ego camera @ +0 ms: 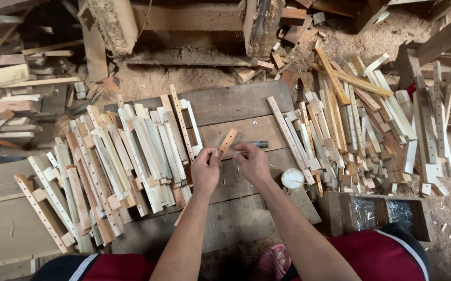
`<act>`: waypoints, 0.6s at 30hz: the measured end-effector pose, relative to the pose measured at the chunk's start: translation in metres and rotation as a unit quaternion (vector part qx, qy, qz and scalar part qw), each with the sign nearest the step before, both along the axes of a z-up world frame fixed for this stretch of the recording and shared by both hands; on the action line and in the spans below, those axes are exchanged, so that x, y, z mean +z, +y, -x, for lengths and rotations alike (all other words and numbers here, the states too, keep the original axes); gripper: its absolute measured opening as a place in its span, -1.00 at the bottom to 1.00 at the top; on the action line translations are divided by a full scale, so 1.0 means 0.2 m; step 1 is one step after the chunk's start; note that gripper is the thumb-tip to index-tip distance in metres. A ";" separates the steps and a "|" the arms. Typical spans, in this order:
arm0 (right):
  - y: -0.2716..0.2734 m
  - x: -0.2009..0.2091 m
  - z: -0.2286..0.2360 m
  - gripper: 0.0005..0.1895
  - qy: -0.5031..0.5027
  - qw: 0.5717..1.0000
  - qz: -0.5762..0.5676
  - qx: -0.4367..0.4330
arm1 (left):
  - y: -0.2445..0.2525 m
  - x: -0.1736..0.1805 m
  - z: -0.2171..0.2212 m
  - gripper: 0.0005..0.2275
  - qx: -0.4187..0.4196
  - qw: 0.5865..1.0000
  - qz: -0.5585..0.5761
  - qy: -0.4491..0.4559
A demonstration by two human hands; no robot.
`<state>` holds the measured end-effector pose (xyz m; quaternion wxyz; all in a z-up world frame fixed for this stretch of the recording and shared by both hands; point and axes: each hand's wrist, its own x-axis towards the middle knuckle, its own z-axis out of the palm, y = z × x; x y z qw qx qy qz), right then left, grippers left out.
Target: Assemble wooden frames by applying glue to slats and hammering them into place.
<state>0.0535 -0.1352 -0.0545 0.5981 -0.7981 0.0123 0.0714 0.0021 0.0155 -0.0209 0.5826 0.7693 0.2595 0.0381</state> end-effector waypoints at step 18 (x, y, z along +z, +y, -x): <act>-0.25 0.06 0.21 -0.60 0.168 0.966 0.189 -0.057 | -0.07 0.03 0.04 -0.88 -0.010 0.988 -0.156 0.003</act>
